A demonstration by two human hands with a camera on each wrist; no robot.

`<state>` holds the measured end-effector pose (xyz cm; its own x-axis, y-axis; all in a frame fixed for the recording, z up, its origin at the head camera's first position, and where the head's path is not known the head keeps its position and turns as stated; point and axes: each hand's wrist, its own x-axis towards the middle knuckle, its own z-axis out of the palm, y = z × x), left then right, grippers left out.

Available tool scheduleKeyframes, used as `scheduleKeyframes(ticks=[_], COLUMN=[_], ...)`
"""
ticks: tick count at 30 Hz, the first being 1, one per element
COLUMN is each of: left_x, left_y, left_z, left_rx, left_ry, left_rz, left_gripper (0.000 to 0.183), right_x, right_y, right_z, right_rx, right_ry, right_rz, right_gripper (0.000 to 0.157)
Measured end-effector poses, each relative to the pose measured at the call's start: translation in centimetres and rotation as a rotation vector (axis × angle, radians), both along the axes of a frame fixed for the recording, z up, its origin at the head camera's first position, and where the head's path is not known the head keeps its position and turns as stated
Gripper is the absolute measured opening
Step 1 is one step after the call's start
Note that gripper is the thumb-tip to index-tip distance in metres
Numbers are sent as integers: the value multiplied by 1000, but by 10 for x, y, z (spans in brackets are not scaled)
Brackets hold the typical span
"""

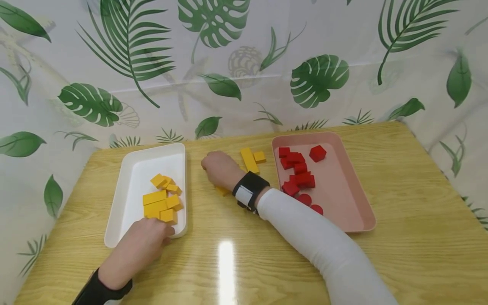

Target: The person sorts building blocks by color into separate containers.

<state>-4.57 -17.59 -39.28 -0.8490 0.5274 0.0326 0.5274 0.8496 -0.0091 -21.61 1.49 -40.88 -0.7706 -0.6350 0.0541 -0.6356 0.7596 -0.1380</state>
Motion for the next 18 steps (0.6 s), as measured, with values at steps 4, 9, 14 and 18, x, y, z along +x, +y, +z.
scheduleKeyframes(ticks=[4, 9, 14, 18], left_x=[0, 0, 0, 1], left_y=[0, 0, -1, -2], left_z=[0, 1, 0, -1], left_rx=[-10, -10, -8, 3], left_ry=[-1, -5, 39, 75], left_rz=[6, 9, -14, -39], left_gripper=[26, 25, 26, 27], right_x=[8, 26, 50, 66], right_y=[-9, -31, -52, -63], right_z=[15, 35, 42, 38], right_rx=[-95, -173, -166, -128], right_ry=[21, 78, 66, 27], right_rz=[60, 181, 320, 391], right_gripper=[20, 19, 20, 21])
